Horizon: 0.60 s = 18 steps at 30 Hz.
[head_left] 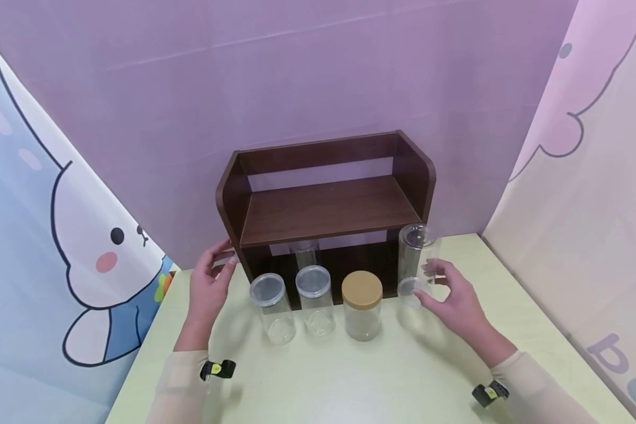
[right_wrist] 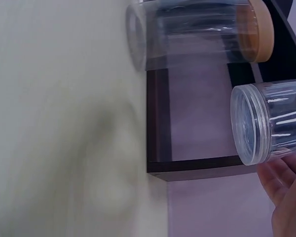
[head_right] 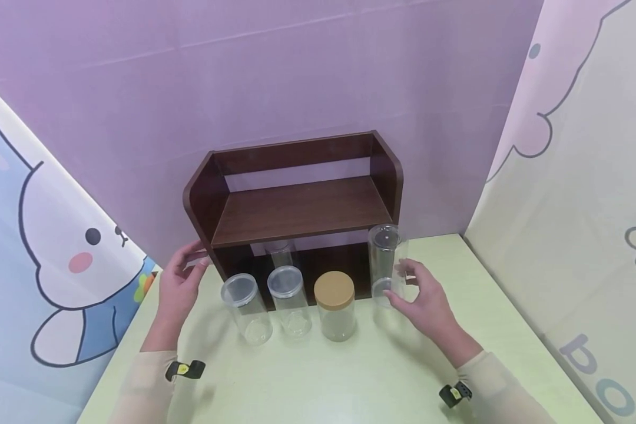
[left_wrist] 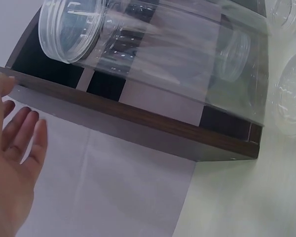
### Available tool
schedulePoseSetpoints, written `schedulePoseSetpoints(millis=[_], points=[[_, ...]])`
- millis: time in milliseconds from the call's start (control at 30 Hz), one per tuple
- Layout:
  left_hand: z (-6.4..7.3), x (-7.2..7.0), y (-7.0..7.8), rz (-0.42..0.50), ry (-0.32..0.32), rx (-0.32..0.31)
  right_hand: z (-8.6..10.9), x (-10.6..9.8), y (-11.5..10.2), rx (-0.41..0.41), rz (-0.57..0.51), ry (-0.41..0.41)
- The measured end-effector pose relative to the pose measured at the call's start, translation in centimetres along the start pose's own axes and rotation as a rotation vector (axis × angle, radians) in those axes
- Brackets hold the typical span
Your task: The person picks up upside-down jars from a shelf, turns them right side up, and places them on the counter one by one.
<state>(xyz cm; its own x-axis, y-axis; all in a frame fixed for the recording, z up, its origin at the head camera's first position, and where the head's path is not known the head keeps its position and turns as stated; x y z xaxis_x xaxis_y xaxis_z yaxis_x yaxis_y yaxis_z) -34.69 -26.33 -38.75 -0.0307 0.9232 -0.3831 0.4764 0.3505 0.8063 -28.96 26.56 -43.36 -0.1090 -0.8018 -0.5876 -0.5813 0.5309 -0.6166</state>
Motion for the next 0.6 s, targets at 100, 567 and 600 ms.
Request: schedulePoseSetpoints(millis=[100, 567, 600], points=[[0.1, -0.6, 0.1, 0.014, 0.044, 0.036, -0.2, -0.3, -0.4, -0.018, -0.017, 0.001], [1.6, -1.6, 3.2, -0.039, 0.193, 0.135, -1.0, -0.6, -3.9, -0.127, -0.082, -0.029], [1.7, -1.6, 3.5, -0.040, 0.195, 0.152, -1.0, -0.6, -4.3, -0.134, -0.079, -0.033]])
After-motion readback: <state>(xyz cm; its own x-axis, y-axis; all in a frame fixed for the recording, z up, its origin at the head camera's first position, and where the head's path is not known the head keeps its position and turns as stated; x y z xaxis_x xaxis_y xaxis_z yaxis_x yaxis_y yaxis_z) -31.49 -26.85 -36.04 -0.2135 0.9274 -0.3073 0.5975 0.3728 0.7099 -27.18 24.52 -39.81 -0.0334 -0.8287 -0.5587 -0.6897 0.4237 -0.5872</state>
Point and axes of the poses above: each hand's wrist, its own z-axis away from the middle knuckle, its own x-axis out of the palm, y = z × x, the point moved 10 cm from there along -z, towards the middle knuckle, and after that the axes turned 15 degrees about -y, right-handed, at the moved point
